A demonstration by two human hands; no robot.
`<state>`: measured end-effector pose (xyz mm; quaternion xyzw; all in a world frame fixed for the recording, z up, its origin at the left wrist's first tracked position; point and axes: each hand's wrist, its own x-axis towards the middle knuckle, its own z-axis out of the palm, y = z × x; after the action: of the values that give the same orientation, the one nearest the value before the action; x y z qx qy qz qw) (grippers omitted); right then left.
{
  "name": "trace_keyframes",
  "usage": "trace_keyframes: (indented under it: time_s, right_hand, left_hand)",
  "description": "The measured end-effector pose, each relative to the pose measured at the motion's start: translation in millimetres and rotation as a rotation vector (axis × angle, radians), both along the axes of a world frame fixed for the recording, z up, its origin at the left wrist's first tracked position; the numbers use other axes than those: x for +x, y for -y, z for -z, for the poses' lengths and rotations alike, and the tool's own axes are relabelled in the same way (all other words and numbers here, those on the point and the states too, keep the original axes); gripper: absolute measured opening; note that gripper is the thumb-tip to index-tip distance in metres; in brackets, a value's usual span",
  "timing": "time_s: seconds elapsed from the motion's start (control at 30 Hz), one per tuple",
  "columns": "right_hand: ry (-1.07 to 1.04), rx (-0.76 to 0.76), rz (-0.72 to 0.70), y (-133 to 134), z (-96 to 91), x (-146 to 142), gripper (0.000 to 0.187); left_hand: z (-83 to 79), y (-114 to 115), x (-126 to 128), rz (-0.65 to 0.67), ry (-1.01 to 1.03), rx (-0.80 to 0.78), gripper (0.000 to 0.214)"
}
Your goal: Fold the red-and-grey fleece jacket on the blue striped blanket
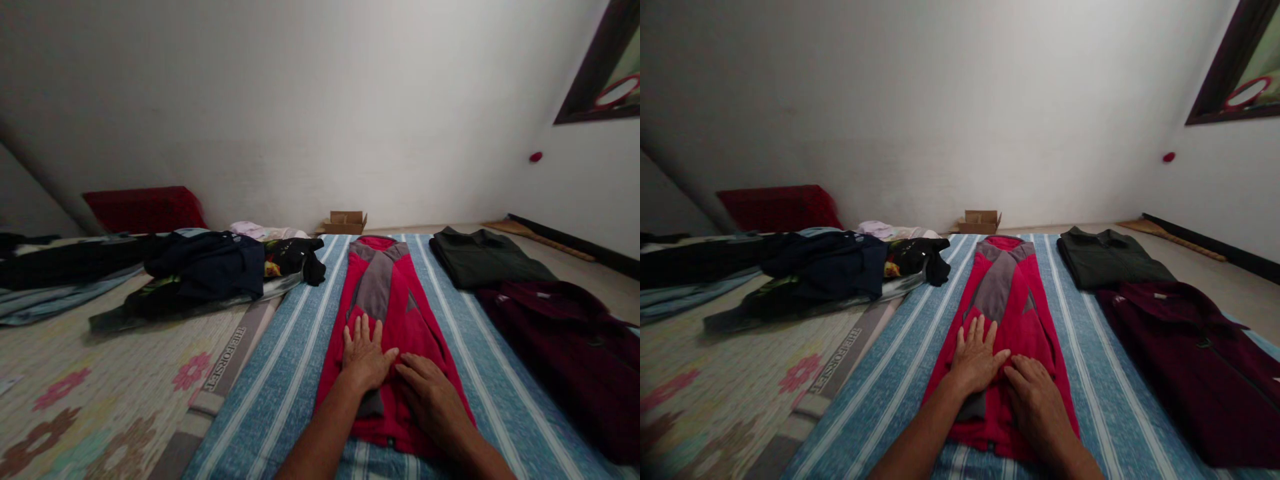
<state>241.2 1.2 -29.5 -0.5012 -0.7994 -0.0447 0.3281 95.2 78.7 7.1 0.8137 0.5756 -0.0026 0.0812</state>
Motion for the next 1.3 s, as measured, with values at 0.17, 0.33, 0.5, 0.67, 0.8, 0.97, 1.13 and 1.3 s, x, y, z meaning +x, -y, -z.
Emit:
trace_keyframes:
  time_s: [0.17, 0.33, 0.5, 0.67, 0.8, 0.97, 1.13, 1.3]
  right_hand:
    - [-0.028, -0.011, 0.002, 1, -6.9, -2, 0.025]
    - [-0.044, -0.026, 0.001, 2, -14.0, -4, 0.024]
    - [-0.043, -0.029, -0.002, 2, -16.1, -5, 0.023]
    - [-0.043, -0.045, 0.003, 2, -15.6, -5, 0.023]
    - [-0.042, -0.054, 0.006, 2, -15.4, -5, 0.023]
    - [-0.038, -0.034, 0.003, 1, -13.2, -4, 0.024]
    - [-0.042, -0.026, -0.006, 0, -12.8, -4, 0.021]
    - [-0.047, -0.017, 0.002, 1, -13.6, -4, 0.022]
  left_hand:
    - [-1.3, -1, 0, 0.000, -0.001, 0.017, 0.076]
    - [-1.3, -2, 0, -0.002, -0.014, 0.029, 0.073]
    - [-0.3, -3, -1, 0.004, -0.023, 0.027, 0.074]
    - [-0.5, -4, -1, -0.001, -0.040, 0.005, 0.074]
    - [-1.0, -3, -1, 0.002, -0.025, 0.023, 0.074]
    - [-2.0, -2, -1, 0.003, -0.025, 0.035, 0.073]
    - [-3.0, -2, -1, 0.005, -0.034, 0.029, 0.073]
    - [-4.2, -2, -1, 0.000, -0.025, 0.018, 0.073]
